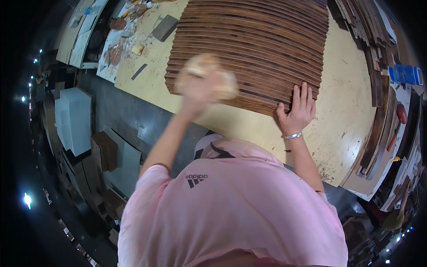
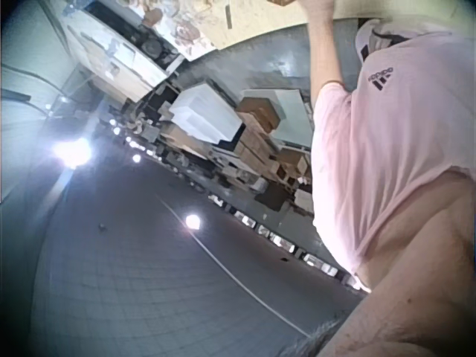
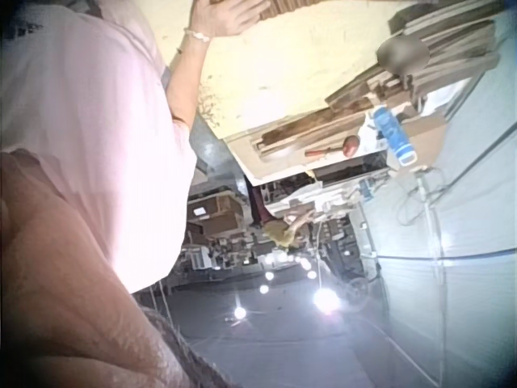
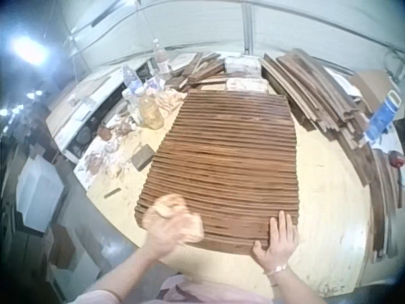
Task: The person sands the surface of a slatted wooden panel with a block and then wipes it down with a cloth, handling the panel by hand.
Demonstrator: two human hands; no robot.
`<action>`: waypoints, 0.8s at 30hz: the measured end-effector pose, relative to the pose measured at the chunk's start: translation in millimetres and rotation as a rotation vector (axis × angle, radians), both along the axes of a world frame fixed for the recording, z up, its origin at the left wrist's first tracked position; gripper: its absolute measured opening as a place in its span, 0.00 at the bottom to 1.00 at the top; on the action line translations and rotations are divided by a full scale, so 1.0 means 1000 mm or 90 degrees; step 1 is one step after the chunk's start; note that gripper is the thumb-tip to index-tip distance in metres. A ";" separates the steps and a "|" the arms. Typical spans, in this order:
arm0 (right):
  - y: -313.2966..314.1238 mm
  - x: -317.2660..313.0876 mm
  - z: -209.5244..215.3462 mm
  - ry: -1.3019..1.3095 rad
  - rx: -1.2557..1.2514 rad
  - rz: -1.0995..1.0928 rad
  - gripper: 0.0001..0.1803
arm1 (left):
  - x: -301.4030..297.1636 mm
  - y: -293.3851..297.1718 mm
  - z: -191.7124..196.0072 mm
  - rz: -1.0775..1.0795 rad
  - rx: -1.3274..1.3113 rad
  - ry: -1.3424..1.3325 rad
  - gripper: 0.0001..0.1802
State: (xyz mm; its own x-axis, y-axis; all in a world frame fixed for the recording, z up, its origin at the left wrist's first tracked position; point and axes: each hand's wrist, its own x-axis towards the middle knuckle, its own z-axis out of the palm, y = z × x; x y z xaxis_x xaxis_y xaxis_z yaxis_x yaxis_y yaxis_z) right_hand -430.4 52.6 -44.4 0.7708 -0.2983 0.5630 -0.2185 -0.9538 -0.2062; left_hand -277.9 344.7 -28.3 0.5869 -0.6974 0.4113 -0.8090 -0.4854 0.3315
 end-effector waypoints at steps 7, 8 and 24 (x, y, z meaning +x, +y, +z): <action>-0.001 -0.002 0.032 0.074 0.187 0.043 0.27 | 0.059 0.123 0.068 0.486 -0.118 0.082 0.14; -0.007 -0.001 0.041 0.049 0.264 0.080 0.23 | 0.054 0.108 0.074 0.492 -0.131 0.133 0.14; -0.249 0.379 0.029 0.142 0.059 -0.012 0.31 | 0.019 -0.027 0.017 0.060 -0.065 0.063 0.19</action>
State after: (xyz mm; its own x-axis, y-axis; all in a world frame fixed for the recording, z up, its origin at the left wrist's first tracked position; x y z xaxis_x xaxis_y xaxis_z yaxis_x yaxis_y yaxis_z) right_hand -51.3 -196.8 -15.1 0.8670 -0.3558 0.3490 -0.2856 -0.9286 -0.2370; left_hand -259.2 317.3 -11.1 0.6891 -0.5949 0.4139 -0.7223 -0.5177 0.4585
